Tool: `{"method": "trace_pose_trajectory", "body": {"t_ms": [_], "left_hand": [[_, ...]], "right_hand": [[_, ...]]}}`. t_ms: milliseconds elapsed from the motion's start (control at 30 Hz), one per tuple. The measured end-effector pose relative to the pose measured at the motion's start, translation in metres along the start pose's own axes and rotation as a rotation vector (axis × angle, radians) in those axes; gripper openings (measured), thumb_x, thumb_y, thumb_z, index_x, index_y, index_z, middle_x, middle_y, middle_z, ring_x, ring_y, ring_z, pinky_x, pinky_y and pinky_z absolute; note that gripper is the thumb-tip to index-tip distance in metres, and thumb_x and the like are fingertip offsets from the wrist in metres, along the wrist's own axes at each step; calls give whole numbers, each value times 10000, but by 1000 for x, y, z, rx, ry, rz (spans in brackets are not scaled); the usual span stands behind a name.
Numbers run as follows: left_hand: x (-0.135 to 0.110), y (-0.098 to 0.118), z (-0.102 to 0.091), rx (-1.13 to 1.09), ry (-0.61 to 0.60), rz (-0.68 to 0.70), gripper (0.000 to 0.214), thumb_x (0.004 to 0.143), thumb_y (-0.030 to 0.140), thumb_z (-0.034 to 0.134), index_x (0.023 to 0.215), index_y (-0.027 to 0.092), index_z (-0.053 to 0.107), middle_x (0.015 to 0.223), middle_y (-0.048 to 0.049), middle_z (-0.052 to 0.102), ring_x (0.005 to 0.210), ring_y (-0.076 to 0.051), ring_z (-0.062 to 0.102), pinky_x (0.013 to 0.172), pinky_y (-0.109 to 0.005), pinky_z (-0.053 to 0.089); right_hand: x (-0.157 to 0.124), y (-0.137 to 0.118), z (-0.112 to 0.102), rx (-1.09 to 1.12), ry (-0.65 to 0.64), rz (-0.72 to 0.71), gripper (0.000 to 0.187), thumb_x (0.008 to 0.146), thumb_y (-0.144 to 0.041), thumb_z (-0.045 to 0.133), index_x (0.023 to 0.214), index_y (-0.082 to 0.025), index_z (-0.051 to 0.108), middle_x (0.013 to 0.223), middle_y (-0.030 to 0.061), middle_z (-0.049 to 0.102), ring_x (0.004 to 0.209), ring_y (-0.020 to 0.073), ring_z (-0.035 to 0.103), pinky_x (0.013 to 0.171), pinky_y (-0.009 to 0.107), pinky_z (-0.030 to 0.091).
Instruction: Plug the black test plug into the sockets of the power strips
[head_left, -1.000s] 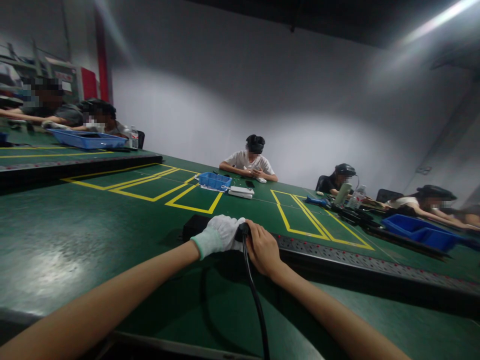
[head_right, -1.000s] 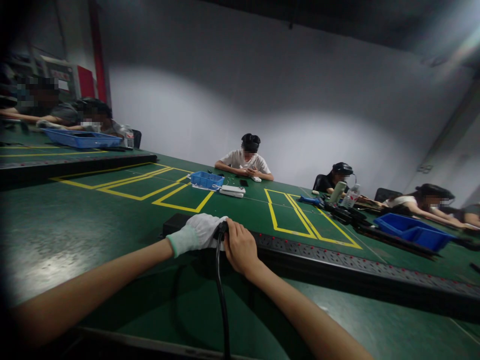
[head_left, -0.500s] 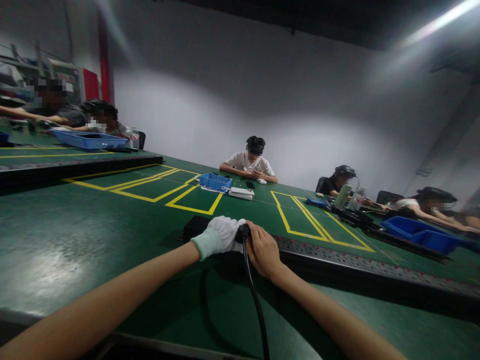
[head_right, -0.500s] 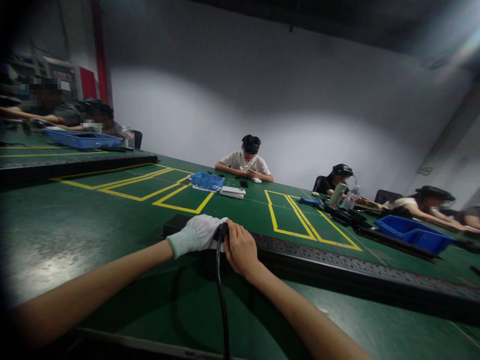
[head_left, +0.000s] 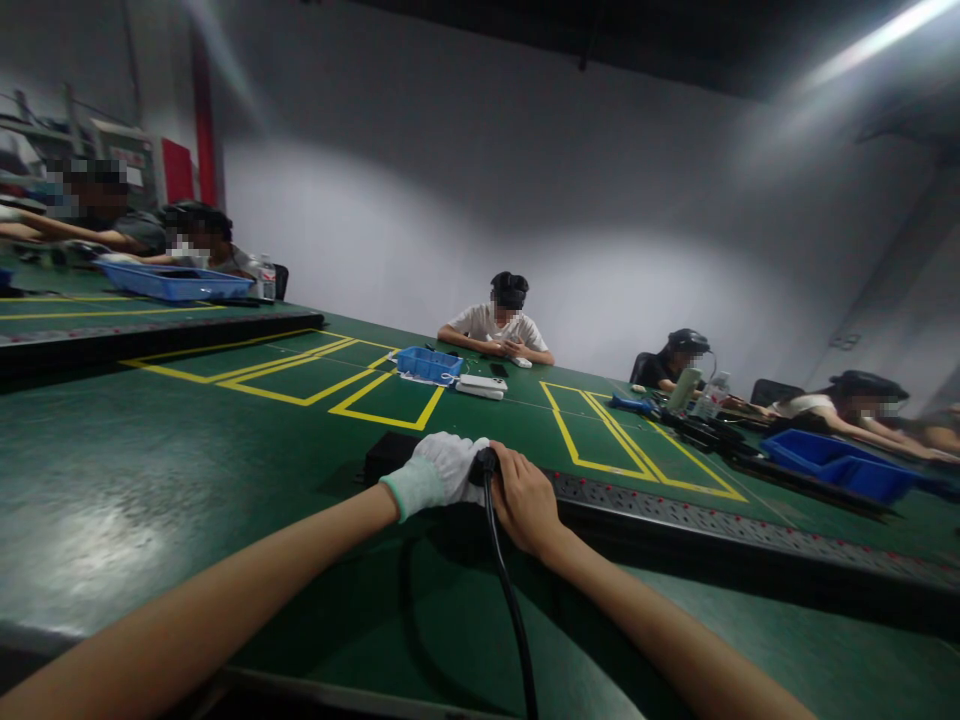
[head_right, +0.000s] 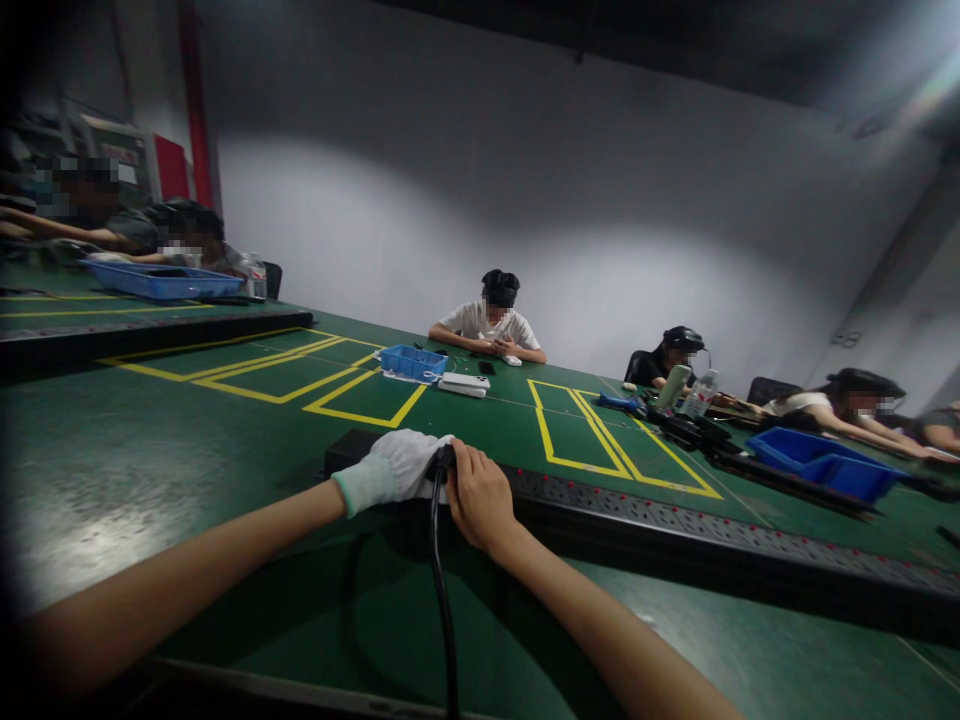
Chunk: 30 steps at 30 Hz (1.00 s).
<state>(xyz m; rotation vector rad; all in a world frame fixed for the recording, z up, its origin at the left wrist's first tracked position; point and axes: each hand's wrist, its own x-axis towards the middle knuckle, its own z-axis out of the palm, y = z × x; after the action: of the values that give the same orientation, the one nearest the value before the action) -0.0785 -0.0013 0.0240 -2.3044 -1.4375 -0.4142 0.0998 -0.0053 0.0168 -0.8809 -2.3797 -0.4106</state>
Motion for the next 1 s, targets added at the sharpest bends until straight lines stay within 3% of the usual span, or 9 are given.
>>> {"method": "trace_pose_trajectory", "body": {"t_ms": [600,1000], "left_hand": [[0,0,2,15,1,-1,481,806,570,457,1070,175,531,895,-119,645,788,-261,638,717,-360,472],[-1,2,-3,8,0,3,590,749,652,488,1081,166,529,899,-126,644,804,-274,636,725,-371,473]], "right_hand": [[0,1,1,-19,34,-17,420,890,-191,383,1304,-121,362,1173,136,557,1020,223,549,892,365,457],[0,2,2,-5,31,-17,425,891,-191,379,1310,-123,354,1186,138,552,1037,228,543,907,374,449]]}}
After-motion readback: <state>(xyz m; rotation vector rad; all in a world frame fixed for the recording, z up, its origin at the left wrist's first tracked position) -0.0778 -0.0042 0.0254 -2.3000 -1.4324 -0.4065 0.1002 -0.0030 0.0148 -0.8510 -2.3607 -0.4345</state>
